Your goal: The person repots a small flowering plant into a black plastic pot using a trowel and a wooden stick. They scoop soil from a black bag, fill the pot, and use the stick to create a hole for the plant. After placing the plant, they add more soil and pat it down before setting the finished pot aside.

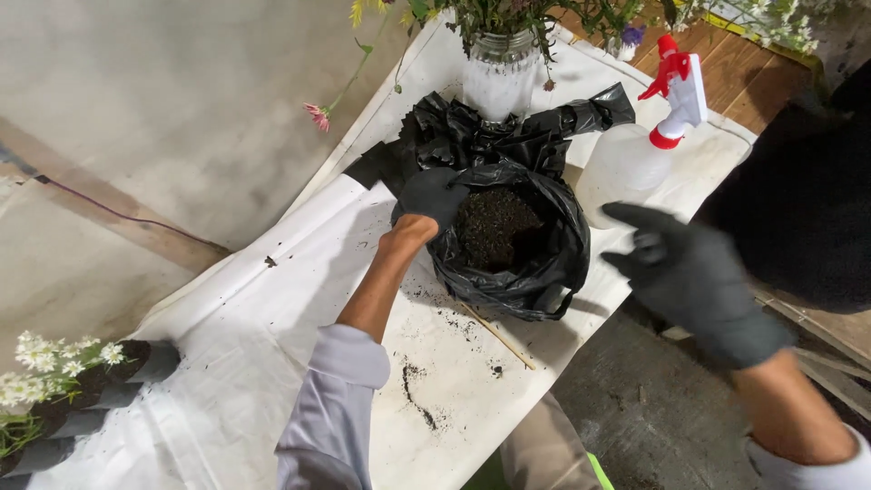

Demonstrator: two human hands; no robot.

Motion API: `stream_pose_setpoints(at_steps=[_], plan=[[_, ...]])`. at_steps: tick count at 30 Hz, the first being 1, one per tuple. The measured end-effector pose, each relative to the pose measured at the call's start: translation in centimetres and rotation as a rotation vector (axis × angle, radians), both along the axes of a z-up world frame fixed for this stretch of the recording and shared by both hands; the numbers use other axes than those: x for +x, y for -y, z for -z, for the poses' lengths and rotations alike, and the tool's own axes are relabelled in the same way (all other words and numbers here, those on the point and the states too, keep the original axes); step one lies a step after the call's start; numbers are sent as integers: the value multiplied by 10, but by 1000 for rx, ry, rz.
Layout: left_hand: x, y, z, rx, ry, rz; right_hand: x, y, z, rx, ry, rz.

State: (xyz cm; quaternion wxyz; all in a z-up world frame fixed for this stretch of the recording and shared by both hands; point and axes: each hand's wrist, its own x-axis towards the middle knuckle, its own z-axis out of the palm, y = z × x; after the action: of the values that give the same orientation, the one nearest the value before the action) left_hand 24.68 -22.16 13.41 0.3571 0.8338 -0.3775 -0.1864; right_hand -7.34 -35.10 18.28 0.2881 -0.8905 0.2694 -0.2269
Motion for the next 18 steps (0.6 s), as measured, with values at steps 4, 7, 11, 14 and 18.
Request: stream_pose_setpoints(at_steps=[4, 7, 11, 14, 18], plan=[[8, 2, 30, -87, 221, 32, -13, -22, -90, 100, 132, 103], [4, 4, 27, 44, 291, 71, 3, -11, -89, 617, 272, -92], [20, 19, 71, -25, 234, 62, 95, -30, -27, 295, 829, 188], [20, 29, 102, -105, 346, -22, 121, -29, 12, 263, 563, 337], [4, 42, 97, -130, 428, -231, 98, -42, -22, 265, 94, 297]])
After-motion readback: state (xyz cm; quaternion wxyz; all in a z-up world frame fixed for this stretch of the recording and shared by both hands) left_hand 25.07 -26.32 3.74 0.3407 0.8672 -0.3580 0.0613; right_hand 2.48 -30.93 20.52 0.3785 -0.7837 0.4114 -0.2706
